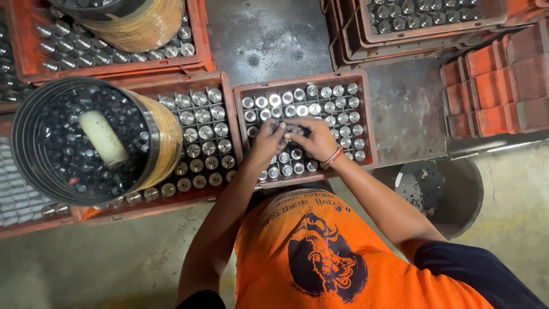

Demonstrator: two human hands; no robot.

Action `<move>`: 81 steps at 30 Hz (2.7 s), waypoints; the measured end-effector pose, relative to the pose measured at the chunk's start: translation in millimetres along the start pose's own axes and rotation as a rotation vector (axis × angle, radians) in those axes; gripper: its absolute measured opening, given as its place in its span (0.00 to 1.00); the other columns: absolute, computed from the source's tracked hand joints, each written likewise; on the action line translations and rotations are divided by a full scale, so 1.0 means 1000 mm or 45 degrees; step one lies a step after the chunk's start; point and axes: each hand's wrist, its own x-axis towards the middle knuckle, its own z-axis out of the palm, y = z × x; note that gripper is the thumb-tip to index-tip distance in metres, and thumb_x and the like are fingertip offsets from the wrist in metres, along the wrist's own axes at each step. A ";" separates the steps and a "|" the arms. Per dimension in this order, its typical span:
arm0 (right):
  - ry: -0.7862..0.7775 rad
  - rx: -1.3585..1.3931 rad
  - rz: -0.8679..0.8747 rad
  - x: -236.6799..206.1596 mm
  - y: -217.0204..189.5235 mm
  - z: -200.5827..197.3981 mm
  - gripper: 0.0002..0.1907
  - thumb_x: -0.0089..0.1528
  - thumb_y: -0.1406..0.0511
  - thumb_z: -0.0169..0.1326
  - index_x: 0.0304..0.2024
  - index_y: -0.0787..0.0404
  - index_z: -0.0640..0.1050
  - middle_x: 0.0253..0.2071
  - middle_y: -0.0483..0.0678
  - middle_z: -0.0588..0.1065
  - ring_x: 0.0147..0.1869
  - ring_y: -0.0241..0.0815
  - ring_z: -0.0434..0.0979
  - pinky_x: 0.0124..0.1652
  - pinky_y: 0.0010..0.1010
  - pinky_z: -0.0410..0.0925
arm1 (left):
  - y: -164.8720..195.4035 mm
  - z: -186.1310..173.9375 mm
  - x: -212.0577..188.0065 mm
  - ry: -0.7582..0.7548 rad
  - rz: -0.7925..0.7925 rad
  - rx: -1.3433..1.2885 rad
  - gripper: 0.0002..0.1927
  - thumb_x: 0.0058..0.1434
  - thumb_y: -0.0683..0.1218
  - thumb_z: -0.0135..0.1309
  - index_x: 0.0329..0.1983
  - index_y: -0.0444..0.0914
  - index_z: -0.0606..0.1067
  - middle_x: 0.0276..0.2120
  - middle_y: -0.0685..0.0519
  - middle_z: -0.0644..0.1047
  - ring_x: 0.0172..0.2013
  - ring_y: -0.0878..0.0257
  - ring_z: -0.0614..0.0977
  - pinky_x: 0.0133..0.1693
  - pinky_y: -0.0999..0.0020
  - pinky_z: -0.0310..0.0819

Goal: The person arranges small metal caps into a red plastic crate, placing them one by one into the crate's compartments. They occasionally lift and move the crate to a different position on the table.

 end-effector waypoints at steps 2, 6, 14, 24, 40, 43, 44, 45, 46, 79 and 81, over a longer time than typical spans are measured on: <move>-0.099 0.298 0.281 0.000 0.009 -0.006 0.18 0.58 0.65 0.67 0.50 0.62 0.82 0.40 0.46 0.83 0.42 0.34 0.82 0.45 0.25 0.75 | 0.003 0.004 -0.005 -0.073 -0.043 0.081 0.11 0.73 0.51 0.48 0.46 0.38 0.66 0.28 0.54 0.72 0.23 0.71 0.70 0.22 0.78 0.61; -0.134 0.113 0.140 0.004 0.026 -0.026 0.15 0.58 0.69 0.66 0.48 0.62 0.84 0.38 0.45 0.84 0.40 0.32 0.82 0.43 0.23 0.75 | 0.013 0.011 -0.011 -0.132 -0.282 0.099 0.11 0.72 0.52 0.46 0.48 0.41 0.67 0.28 0.54 0.73 0.22 0.71 0.70 0.20 0.79 0.60; 0.412 -0.627 -0.028 0.065 0.082 -0.057 0.08 0.56 0.68 0.66 0.38 0.64 0.84 0.36 0.55 0.82 0.39 0.51 0.82 0.41 0.40 0.73 | 0.015 -0.001 0.003 -0.050 -0.210 -0.290 0.12 0.72 0.50 0.38 0.41 0.38 0.69 0.23 0.53 0.73 0.18 0.69 0.69 0.14 0.76 0.53; 0.199 -1.227 -0.284 0.052 0.106 -0.038 0.14 0.65 0.69 0.50 0.50 0.67 0.82 0.52 0.66 0.73 0.55 0.64 0.74 0.53 0.48 0.69 | 0.029 0.010 -0.006 0.020 -0.199 0.028 0.07 0.73 0.50 0.37 0.42 0.44 0.64 0.23 0.55 0.70 0.18 0.70 0.67 0.18 0.77 0.56; 0.020 -0.119 0.519 -0.019 0.000 -0.004 0.11 0.58 0.60 0.67 0.36 0.62 0.85 0.28 0.46 0.82 0.30 0.34 0.78 0.33 0.27 0.70 | 0.013 0.012 -0.013 -0.099 0.164 1.203 0.12 0.65 0.48 0.58 0.34 0.32 0.80 0.27 0.44 0.81 0.28 0.56 0.83 0.32 0.58 0.75; 0.018 -0.045 0.745 -0.023 0.004 -0.001 0.11 0.57 0.61 0.67 0.33 0.64 0.85 0.26 0.47 0.82 0.29 0.35 0.80 0.31 0.27 0.71 | 0.016 0.015 -0.021 -0.232 0.213 1.337 0.11 0.61 0.48 0.60 0.36 0.33 0.80 0.29 0.42 0.81 0.31 0.51 0.84 0.35 0.54 0.76; 0.015 -0.013 0.822 -0.023 0.007 0.000 0.11 0.57 0.62 0.67 0.33 0.64 0.84 0.26 0.48 0.81 0.29 0.37 0.80 0.31 0.29 0.71 | 0.017 0.015 -0.023 -0.278 0.223 1.394 0.11 0.61 0.48 0.60 0.37 0.34 0.81 0.30 0.41 0.81 0.31 0.50 0.84 0.36 0.54 0.76; 0.027 -0.072 0.696 -0.024 0.011 0.001 0.09 0.57 0.63 0.67 0.33 0.64 0.84 0.28 0.48 0.82 0.30 0.36 0.81 0.33 0.28 0.72 | 0.018 0.015 -0.025 -0.318 0.236 1.449 0.11 0.60 0.48 0.61 0.38 0.34 0.81 0.30 0.41 0.81 0.32 0.49 0.84 0.37 0.53 0.77; 0.034 -0.128 0.570 -0.026 0.015 0.002 0.08 0.56 0.65 0.67 0.33 0.63 0.85 0.29 0.48 0.82 0.32 0.36 0.82 0.36 0.27 0.73 | 0.018 0.015 -0.025 -0.317 0.174 1.412 0.11 0.61 0.48 0.60 0.39 0.35 0.81 0.30 0.42 0.81 0.32 0.51 0.85 0.37 0.54 0.77; 0.003 0.446 0.267 -0.037 0.034 0.012 0.16 0.65 0.67 0.62 0.55 0.64 0.82 0.38 0.47 0.75 0.39 0.33 0.74 0.38 0.24 0.67 | 0.015 0.011 -0.012 -0.193 -0.129 0.422 0.28 0.72 0.49 0.48 0.70 0.42 0.52 0.35 0.53 0.77 0.29 0.69 0.77 0.26 0.73 0.71; 0.034 0.692 0.368 -0.043 0.038 0.014 0.13 0.64 0.69 0.60 0.51 0.65 0.82 0.42 0.45 0.79 0.39 0.31 0.80 0.36 0.21 0.70 | 0.017 0.011 -0.016 -0.325 -0.099 0.424 0.36 0.73 0.49 0.47 0.77 0.46 0.43 0.40 0.58 0.75 0.33 0.73 0.79 0.28 0.75 0.76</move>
